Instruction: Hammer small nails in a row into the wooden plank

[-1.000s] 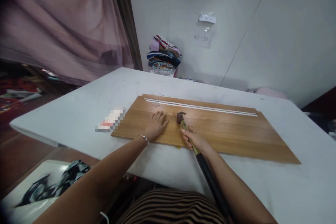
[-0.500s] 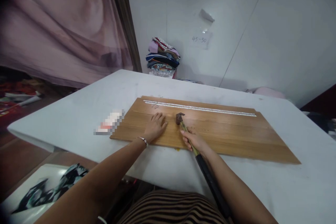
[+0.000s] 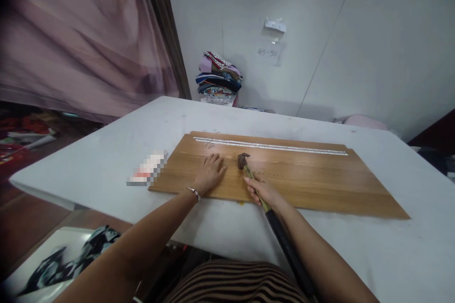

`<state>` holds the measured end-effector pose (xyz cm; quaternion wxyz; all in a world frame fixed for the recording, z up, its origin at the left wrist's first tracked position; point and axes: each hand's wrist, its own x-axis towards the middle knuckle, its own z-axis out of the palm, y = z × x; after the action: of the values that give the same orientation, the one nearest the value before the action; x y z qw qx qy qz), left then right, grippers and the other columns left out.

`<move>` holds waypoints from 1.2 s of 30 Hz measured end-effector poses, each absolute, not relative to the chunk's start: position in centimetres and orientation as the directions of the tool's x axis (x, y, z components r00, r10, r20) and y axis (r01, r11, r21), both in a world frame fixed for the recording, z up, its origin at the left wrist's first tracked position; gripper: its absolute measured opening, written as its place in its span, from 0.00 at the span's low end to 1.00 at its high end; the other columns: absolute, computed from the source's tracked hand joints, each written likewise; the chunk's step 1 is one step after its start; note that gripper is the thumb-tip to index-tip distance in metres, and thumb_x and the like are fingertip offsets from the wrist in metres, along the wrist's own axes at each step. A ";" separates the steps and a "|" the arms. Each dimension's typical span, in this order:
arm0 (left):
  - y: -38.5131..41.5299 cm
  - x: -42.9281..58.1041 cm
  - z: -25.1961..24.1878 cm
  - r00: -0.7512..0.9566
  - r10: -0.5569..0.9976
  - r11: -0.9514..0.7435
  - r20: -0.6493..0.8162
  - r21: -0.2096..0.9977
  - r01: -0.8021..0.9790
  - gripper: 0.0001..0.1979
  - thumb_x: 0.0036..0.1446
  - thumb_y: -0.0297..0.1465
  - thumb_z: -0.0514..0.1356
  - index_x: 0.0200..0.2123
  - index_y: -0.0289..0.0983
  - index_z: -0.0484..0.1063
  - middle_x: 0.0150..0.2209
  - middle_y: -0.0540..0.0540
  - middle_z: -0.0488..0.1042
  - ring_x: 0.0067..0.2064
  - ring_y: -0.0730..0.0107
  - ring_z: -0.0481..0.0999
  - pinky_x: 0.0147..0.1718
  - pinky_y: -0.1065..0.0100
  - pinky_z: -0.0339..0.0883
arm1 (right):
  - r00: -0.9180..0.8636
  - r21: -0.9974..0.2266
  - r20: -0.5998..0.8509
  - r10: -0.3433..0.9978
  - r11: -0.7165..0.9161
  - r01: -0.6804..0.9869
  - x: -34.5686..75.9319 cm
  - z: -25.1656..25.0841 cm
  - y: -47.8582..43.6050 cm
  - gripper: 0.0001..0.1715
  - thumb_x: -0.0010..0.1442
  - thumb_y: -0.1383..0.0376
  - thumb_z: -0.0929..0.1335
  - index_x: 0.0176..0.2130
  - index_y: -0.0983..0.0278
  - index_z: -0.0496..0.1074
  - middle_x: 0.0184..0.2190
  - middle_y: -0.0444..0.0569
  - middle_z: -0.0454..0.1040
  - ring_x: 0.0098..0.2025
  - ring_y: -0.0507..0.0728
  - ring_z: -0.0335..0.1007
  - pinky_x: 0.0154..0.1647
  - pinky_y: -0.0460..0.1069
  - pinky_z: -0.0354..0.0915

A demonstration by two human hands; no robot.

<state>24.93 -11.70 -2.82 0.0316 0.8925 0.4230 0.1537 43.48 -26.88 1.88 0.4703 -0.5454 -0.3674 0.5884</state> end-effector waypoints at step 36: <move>-12.2 25.0 -1.9 0.593 0.779 -0.626 0.206 0.193 0.756 0.21 0.66 0.39 0.51 0.56 0.35 0.69 0.64 0.37 0.65 0.66 0.52 0.59 0.65 0.52 0.52 | 0.040 -0.940 -0.317 0.948 -0.308 -0.144 43.4 2.7 -27.1 0.28 0.49 0.44 0.73 0.32 0.60 0.60 0.18 0.32 0.60 0.12 0.43 0.50 0.09 0.41 0.49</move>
<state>25.03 -12.16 -1.88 0.0424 0.8913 0.4303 0.1362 43.37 -27.07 2.66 0.4625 -0.5533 -0.3632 0.5900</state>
